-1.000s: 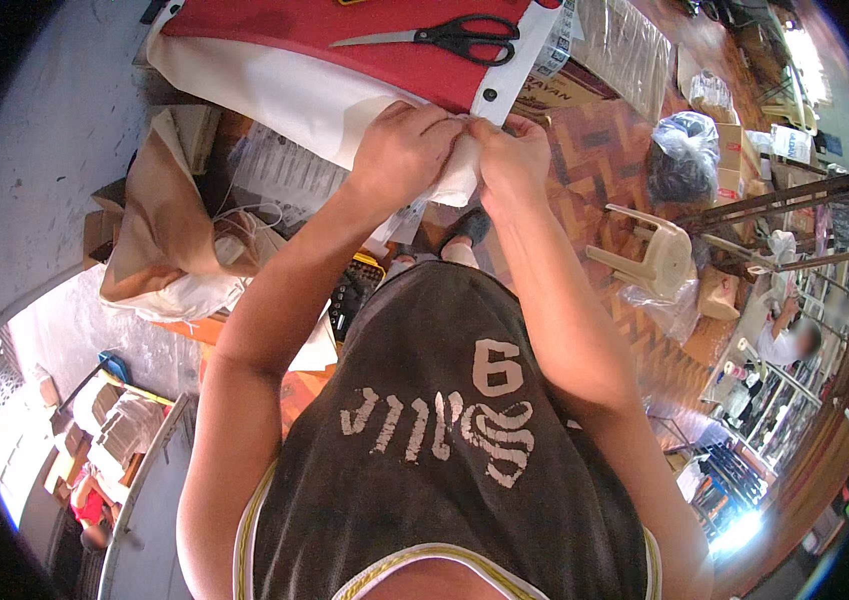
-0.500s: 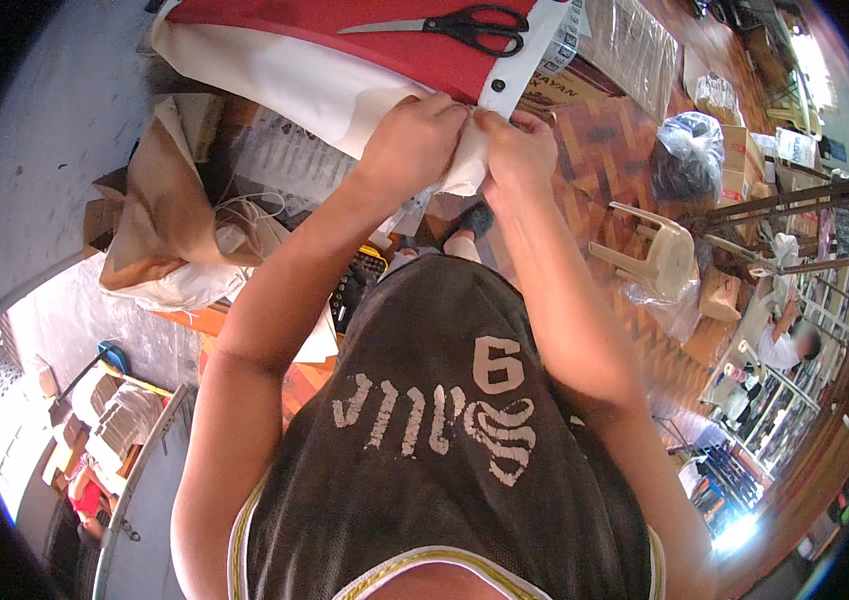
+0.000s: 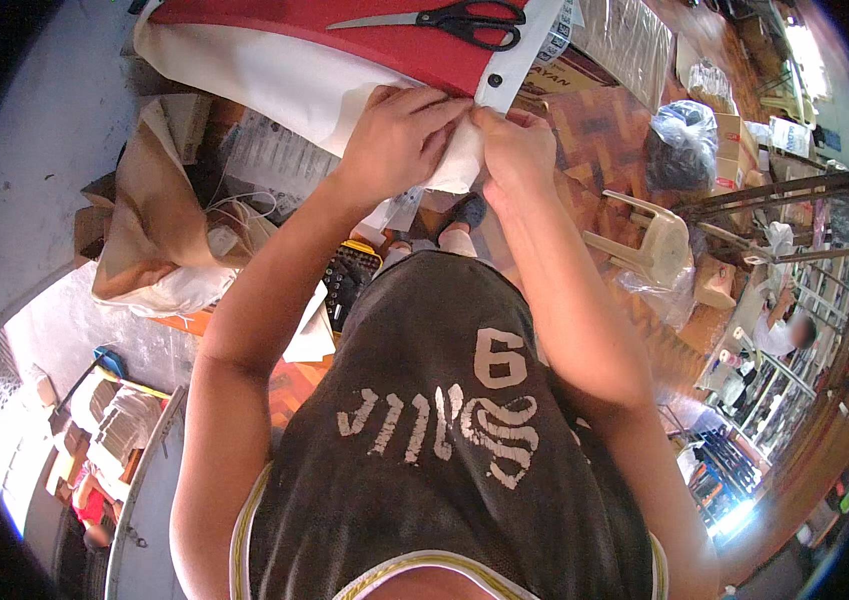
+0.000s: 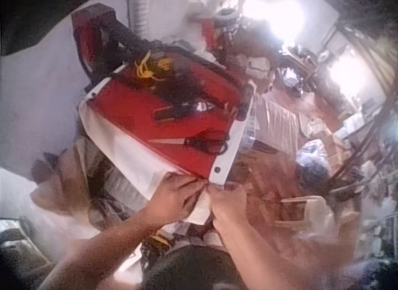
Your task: The person uses scissors to trim a white fabric strip on a red and white bag, then folds the edge and uses a handheld rivet tool to attach metal rivets along the strip. The person repeats folding and riveting along the bag edge.
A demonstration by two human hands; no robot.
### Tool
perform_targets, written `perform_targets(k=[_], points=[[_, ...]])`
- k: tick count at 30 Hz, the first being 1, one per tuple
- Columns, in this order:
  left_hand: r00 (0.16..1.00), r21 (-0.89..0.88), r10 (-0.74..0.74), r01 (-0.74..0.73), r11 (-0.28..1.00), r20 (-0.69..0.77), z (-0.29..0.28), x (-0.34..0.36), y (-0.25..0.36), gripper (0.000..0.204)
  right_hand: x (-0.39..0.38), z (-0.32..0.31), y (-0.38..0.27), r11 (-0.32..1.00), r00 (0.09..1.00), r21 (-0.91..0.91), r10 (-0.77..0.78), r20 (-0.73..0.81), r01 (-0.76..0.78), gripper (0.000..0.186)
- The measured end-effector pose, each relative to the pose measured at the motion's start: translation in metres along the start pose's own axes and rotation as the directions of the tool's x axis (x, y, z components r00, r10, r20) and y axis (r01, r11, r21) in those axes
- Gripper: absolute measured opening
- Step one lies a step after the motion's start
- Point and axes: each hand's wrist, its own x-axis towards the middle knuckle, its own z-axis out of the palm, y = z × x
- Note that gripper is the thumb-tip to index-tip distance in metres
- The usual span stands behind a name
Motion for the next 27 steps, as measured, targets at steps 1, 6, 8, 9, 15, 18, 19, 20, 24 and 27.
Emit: perform_targets(k=[1, 6, 8, 9, 15, 18, 19, 20, 24, 27], points=[[1.0, -0.006, -0.031, 0.031, 0.999, 0.002, 0.0, 0.0, 0.001, 0.037, -0.002, 0.002, 0.0, 1.0, 0.999, -0.022, -0.018, -0.032, 0.017, 0.028], [0.991, -0.105, -0.131, 0.129, 0.986, -0.01, 0.014, -0.002, -0.004, 0.027, -0.002, 0.002, 0.009, 0.998, 0.998, 0.029, -0.053, -0.044, 0.054, 0.044], [1.0, 0.07, -0.003, 0.005, 0.998, -0.017, 0.012, -0.001, -0.005, 0.025, 0.0, -0.002, 0.005, 0.999, 1.0, 0.03, -0.029, 0.001, 0.029, 0.049], [0.999, 0.117, 0.047, -0.046, 0.992, -0.007, 0.011, -0.001, -0.006, 0.024, 0.0, -0.004, 0.002, 1.0, 1.0, 0.018, -0.009, 0.028, 0.009, 0.048], [0.985, 0.311, 0.166, -0.17, 0.935, 0.037, 0.007, 0.001, 0.002, 0.022, 0.003, -0.002, -0.016, 0.981, 0.997, -0.184, -0.049, 0.061, 0.06, 0.049], [0.989, 0.361, 0.148, -0.146, 0.921, 0.022, 0.008, 0.0, 0.01, 0.022, 0.004, 0.0, -0.015, 0.951, 0.994, -0.291, -0.103, 0.033, 0.108, 0.049], [0.991, 0.376, 0.131, -0.13, 0.917, 0.025, 0.007, 0.0, 0.01, 0.022, 0.003, 0.002, -0.013, 0.938, 0.992, -0.326, -0.125, 0.011, 0.122, 0.048], [0.993, 0.348, 0.119, -0.115, 0.93, 0.011, 0.008, -0.001, 0.008, 0.022, 0.003, 0.003, -0.01, 0.945, 0.991, -0.303, -0.13, -0.008, 0.122, 0.044], [0.998, 0.168, 0.008, 0.001, 0.986, -0.056, 0.011, -0.002, 0.0, 0.022, 0.001, 0.001, -0.007, 0.999, 0.999, -0.032, 0.009, 0.053, -0.007, 0.027], [0.999, 0.092, -0.051, 0.051, 0.994, -0.006, 0.005, 0.003, -0.003, 0.024, -0.004, 0.0, -0.009, 0.978, 0.987, 0.146, 0.134, 0.088, -0.146, 0.02]])
